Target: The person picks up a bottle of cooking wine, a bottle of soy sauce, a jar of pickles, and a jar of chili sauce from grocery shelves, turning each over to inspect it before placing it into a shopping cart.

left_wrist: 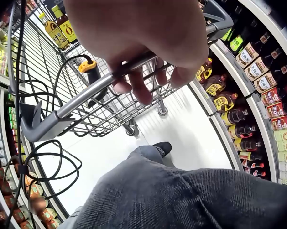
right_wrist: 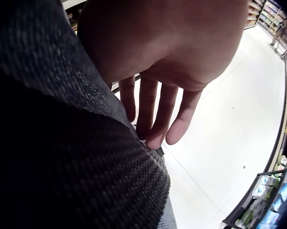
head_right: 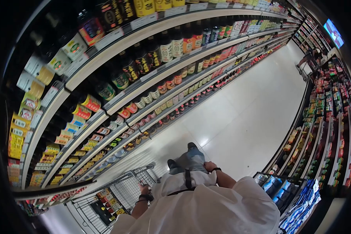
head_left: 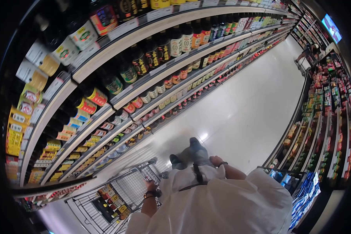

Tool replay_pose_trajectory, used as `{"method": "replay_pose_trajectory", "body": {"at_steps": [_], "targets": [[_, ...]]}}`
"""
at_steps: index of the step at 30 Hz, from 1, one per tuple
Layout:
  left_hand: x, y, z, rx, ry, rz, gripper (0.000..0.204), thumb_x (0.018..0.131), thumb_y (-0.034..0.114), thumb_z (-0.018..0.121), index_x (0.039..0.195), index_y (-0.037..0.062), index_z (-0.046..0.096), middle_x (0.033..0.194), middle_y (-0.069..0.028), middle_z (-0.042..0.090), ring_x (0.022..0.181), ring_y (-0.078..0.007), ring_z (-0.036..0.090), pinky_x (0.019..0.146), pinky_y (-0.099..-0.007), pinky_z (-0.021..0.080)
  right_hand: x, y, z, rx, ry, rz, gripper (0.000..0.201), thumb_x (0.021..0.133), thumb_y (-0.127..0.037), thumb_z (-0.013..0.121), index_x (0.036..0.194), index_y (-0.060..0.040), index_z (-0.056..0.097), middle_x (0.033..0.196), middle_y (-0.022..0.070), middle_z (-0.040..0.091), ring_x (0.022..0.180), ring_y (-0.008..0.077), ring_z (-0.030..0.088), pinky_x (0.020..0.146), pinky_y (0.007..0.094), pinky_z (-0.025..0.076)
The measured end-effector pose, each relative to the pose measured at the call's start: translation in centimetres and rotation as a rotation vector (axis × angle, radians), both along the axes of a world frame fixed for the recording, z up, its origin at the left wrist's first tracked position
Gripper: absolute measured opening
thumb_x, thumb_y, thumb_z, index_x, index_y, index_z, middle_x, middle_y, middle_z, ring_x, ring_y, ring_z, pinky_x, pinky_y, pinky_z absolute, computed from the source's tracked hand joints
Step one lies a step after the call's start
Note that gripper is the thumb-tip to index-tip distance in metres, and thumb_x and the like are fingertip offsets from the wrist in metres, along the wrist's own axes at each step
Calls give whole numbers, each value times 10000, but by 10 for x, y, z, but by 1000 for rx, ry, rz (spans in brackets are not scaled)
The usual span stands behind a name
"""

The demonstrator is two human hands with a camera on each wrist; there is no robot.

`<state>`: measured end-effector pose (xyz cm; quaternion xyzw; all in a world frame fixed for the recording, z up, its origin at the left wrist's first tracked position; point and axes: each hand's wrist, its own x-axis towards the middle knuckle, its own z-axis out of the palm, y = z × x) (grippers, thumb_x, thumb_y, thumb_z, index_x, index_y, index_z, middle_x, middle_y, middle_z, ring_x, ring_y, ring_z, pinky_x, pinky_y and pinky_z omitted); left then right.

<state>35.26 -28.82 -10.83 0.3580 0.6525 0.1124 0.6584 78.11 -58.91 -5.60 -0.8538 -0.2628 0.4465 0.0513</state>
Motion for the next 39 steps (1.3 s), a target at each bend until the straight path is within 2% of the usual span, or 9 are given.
{"method": "replay_pose_trajectory", "body": {"at_steps": [4, 9, 13, 18, 21, 30, 32, 36, 39], "targets": [[27, -4, 26, 11, 308, 79, 945, 778, 47, 638, 1533, 135, 77, 1094, -177, 571, 795, -260, 590, 518, -399, 519, 27, -5, 5, 35, 28, -5, 315, 937, -350, 510, 1007, -91, 675, 1011, 260, 682, 983, 447, 648, 864, 518, 513], [64, -7, 30, 118, 856, -49, 930, 755, 170, 689, 1513, 70, 160, 1272, -287, 562, 1138, -392, 593, 946, -448, 494, 77, -7, -21, 28, 27, -28, 327, 902, -405, 553, 1031, -145, 703, 1024, 226, 695, 979, 415, 661, 877, 485, 521], [44, 12, 13, 31, 584, 55, 892, 731, 236, 700, 1501, 103, 271, 1350, -257, 526, 1209, -384, 557, 1000, -447, 477, 125, 5, -9, 31, 82, -49, 329, 869, -405, 585, 1054, -163, 710, 1022, 191, 709, 982, 382, 668, 881, 459, 529], [58, 15, 79, 85, 635, -472, 596, 710, 221, 701, 1264, 46, 570, 1293, -244, 565, 1234, -390, 530, 1038, -428, 456, 166, 8, -19, 81, 67, 28, 267, 853, -351, 579, 1012, -178, 707, 973, 163, 718, 933, 364, 680, 853, 453, 538], [25, 30, 48, 254, 573, -720, 546, 752, 266, 675, 1250, 70, 568, 1266, -235, 576, 1161, -376, 570, 979, -439, 490, 187, 9, -16, 84, 63, 86, 227, 843, -328, 578, 975, -194, 705, 939, 139, 723, 898, 351, 687, 821, 444, 547], [52, 14, 33, 87, 675, -108, 329, 838, 242, 613, 1105, 61, 680, 1179, -228, 577, 976, -398, 636, 836, -421, 558, 206, -13, -67, 151, 226, 62, 261, 780, -344, 640, 976, -205, 742, 1011, 81, 737, 967, 281, 694, 848, 386, 543], [64, 24, 58, 88, 840, -452, 599, 762, 339, 644, 1245, -4, 555, 1076, -266, 670, 1031, -391, 644, 869, -482, 498, 211, -17, -94, 248, 229, 206, 251, 777, -339, 647, 964, -210, 753, 1027, 63, 738, 988, 256, 690, 854, 371, 540], [68, 25, 39, 57, 567, -63, 542, 753, 328, 636, 1192, 17, 575, 979, -213, 688, 937, -367, 652, 817, -477, 497, 202, 26, -32, -39, 75, 261, 226, 842, -287, 632, 1035, -192, 699, 1044, 109, 715, 1003, 324, 668, 879, 419, 525], [57, 16, 5, 350, 597, -352, 511, 774, 333, 659, 1155, 4, 569, 1027, -200, 673, 926, -366, 632, 836, -467, 484, 204, 45, -4, 58, 29, 332, 193, 869, -283, 615, 1033, -210, 686, 1028, 102, 711, 982, 323, 666, 867, 429, 525]]}}
